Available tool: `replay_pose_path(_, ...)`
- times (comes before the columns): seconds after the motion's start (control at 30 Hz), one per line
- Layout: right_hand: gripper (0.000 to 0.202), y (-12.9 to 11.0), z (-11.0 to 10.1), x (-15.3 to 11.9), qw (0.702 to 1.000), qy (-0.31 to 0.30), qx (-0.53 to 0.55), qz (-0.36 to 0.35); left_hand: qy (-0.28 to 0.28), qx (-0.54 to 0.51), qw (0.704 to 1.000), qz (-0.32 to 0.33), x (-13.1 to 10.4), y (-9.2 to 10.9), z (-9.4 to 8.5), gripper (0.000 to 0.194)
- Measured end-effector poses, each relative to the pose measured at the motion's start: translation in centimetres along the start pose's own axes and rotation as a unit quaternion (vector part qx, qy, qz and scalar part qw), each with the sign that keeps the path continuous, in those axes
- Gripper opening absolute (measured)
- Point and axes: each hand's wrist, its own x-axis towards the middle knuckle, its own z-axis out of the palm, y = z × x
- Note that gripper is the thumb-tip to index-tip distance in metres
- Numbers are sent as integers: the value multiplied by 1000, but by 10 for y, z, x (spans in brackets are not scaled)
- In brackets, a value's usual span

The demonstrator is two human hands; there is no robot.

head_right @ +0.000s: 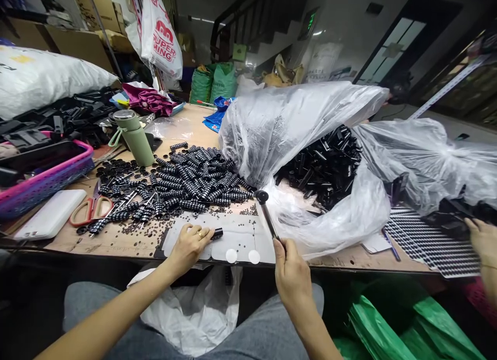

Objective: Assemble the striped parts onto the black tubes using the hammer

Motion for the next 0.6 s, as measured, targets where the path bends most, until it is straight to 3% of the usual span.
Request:
replay_pose_path(0.1,42,-3,23,-18,998,-24,39,-31,-4,-16,1000,-10,-1,1,-1,40)
replay_pose_path(0.2,42,-3,46,-28,992,-107,-15,-60,-10,-26,999,-26,-1,5,0,43)
replay_pose_path(0.27,41,-8,47,-29,989,-131,-24,-62,-14,-22,999,-38,-1,13,3,41)
replay_pose_path(0.33,39,-20,39,-31,991,-109,19,-70,-8,-15,999,-50,0,24,8,41)
replay_pose_path(0.43,38,-41,35,-39,985,-91,90,-114,0,-10,998,-66,-2,37,17,63)
replay_pose_path(0.6,36,-50,67,-49,960,-221,-37,-167,2,-23,999,-27,-6,36,26,55)
